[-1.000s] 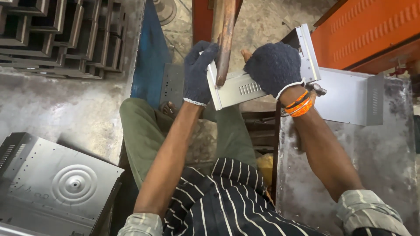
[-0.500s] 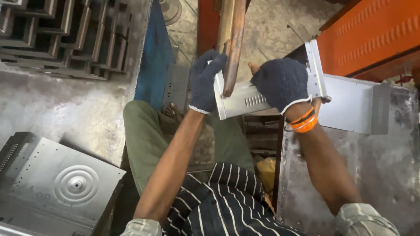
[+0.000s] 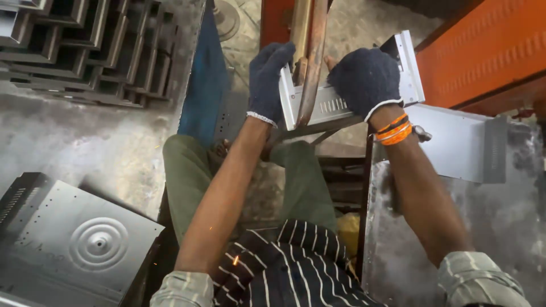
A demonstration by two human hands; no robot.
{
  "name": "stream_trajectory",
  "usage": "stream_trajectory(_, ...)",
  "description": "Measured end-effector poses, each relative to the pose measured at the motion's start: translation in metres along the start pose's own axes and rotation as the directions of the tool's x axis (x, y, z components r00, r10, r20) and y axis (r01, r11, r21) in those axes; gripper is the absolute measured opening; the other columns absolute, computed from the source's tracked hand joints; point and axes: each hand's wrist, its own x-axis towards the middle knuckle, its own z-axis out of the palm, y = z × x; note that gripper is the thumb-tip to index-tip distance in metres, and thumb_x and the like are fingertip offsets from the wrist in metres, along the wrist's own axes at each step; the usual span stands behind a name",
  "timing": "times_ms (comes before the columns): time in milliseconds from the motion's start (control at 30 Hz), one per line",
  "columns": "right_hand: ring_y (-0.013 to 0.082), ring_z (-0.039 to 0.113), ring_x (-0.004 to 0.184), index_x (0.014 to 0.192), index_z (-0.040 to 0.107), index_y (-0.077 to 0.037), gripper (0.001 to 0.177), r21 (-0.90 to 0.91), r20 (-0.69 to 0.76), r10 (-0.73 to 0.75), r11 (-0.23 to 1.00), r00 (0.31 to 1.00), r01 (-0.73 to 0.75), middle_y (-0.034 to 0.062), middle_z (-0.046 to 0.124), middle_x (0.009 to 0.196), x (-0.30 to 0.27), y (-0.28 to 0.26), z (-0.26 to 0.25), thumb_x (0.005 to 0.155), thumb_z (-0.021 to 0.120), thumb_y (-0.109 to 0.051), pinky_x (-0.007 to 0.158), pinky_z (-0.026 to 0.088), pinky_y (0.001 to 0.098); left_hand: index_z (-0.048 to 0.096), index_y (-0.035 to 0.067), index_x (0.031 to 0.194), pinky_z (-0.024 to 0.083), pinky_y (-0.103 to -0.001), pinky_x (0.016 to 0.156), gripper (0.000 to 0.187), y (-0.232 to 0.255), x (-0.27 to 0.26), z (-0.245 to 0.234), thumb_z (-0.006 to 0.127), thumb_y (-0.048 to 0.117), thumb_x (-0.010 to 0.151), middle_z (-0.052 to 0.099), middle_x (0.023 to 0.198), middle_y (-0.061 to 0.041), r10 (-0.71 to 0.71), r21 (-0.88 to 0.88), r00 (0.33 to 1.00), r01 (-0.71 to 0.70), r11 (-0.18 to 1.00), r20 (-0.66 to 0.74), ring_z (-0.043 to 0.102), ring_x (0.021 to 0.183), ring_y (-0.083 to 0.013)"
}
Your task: The recorder assembles metal enclosures using a spot welding machine and a hammer to join and shape sheet metal parts.
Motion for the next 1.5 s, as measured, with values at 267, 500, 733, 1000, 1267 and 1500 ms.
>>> stream_trajectory(267, 0.0415, 0.064, 0.058, 0.064, 0.073, -0.006, 0.061, -0.127, 0.042, 0.018, 0.992, 0.999, -0.013, 0.0207, 0.065, 0.063, 0.003, 0.001, -0.002, 0.103, 0.060, -0.052, 0.057, 0.051, 0.0518, 0.072, 0.006, 0.092, 0.042, -0.027, 0.064, 0.009, 0.004, -0.002, 0.005, 0.070, 0.014, 0.092, 0.059, 0.078, 0.004, -0.020, 0.015, 1.000, 0.020, 1.000, -0.024, 0.053, 0.071, -0.0070)
stream_trajectory(500, 0.0377, 0.065, 0.056, 0.066, 0.073, -0.007, 0.067, -0.185, 0.091, -0.062, 0.980, 0.994, 0.078, 0.0192, 0.065, 0.065, -0.020, 0.008, 0.012, 0.111, 0.056, -0.053, 0.056, 0.051, 0.0485, 0.073, 0.006, 0.096, 0.049, -0.024, 0.073, 0.011, 0.003, -0.028, 0.002, 0.070, 0.016, 0.092, 0.065, 0.083, 0.004, -0.008, 0.063, 0.998, 0.012, 0.998, -0.064, 0.058, 0.078, -0.0060)
stream_trajectory(733, 0.0391, 0.066, 0.058, 0.067, 0.077, -0.011, 0.055, -0.078, 0.044, 0.008, 0.997, 0.999, -0.005, 0.0169, 0.067, 0.063, -0.028, -0.008, -0.008, 0.099, 0.059, -0.053, 0.058, 0.051, 0.0510, 0.070, 0.006, 0.088, 0.045, -0.028, 0.063, 0.011, -0.011, -0.032, -0.009, 0.070, 0.015, 0.094, 0.061, 0.075, 0.002, -0.036, -0.012, 0.998, 0.036, 0.999, -0.042, 0.057, 0.068, -0.0094)
stream_trajectory(1000, 0.0368, 0.066, 0.056, 0.061, 0.074, -0.009, 0.064, -0.080, 0.120, -0.004, 0.997, 0.993, 0.014, 0.0170, 0.064, 0.057, -0.077, -0.044, -0.063, 0.103, 0.055, -0.052, 0.057, 0.050, 0.0497, 0.074, 0.002, 0.094, 0.047, -0.029, 0.068, 0.010, 0.019, -0.094, -0.008, 0.066, 0.009, 0.093, 0.066, 0.081, -0.002, -0.004, -0.080, 0.997, -0.001, 0.997, -0.072, 0.060, 0.073, -0.0123)
stream_trajectory(1267, 0.0162, 0.057, 0.045, 0.072, 0.072, -0.005, 0.043, 0.809, 0.318, 0.205, 0.450, 0.926, -0.378, 0.0058, 0.065, 0.058, -0.140, -0.027, -0.125, 0.100, 0.063, -0.037, 0.046, 0.045, 0.0356, 0.059, 0.003, 0.137, 0.050, -0.031, 0.106, 0.043, 0.063, -0.129, -0.157, 0.033, 0.025, 0.110, 0.067, 0.129, -0.007, 0.139, 0.667, 0.990, -0.077, 0.741, -0.039, 0.065, 0.117, -0.0169)
stream_trajectory(1500, 0.0221, 0.055, 0.086, 0.106, 0.061, 0.000, 0.048, 0.952, 0.277, 0.157, 0.090, 0.948, -0.293, 0.0123, 0.059, 0.099, -0.197, 0.032, -0.038, 0.106, 0.050, -0.047, 0.079, 0.043, 0.0375, 0.060, 0.002, 0.136, 0.053, -0.028, 0.095, 0.041, -0.019, -0.197, -0.286, 0.047, 0.029, 0.109, 0.068, 0.128, -0.010, 0.241, 0.328, 0.938, -0.151, 0.933, -0.251, 0.065, 0.112, -0.0157)
